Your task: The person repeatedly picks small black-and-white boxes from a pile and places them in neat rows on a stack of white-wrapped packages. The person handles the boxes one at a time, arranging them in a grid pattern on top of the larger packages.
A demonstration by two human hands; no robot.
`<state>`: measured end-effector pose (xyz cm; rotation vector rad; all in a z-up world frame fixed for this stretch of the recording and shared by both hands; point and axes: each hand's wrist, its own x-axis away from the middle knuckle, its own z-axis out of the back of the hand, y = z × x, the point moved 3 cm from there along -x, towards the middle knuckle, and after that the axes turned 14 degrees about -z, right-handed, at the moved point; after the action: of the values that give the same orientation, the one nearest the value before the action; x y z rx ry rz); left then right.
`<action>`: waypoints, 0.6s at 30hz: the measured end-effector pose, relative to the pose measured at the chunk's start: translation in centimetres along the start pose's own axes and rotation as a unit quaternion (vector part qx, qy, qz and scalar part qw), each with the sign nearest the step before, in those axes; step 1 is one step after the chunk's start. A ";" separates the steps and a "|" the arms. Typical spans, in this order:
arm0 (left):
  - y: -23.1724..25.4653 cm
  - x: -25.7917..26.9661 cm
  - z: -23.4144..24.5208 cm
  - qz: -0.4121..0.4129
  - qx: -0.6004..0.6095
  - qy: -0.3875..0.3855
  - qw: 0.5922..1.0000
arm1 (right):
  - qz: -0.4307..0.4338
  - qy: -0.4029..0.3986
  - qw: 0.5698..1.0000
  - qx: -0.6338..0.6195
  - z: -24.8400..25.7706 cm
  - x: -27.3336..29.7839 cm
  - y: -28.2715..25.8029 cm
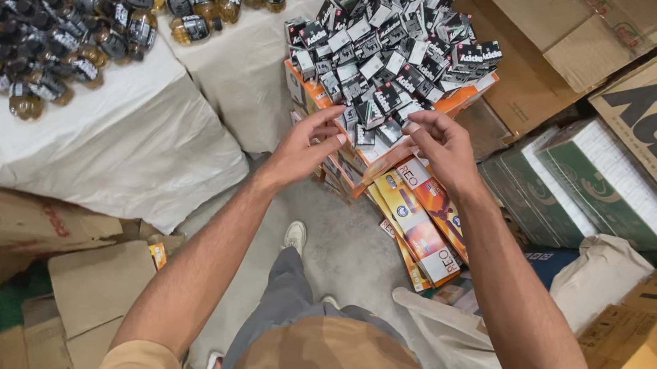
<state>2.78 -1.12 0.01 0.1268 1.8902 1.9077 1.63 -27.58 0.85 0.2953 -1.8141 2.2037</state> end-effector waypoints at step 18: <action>-7.7 -17.5 3.4 0.069 -0.036 -0.109 0.991 | -0.059 0.129 0.989 -0.035 3.3 -12.8 -4.0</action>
<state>21.58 -4.81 -2.97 0.4359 1.7059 1.9601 14.98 -31.08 1.04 0.0959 -1.6839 1.9900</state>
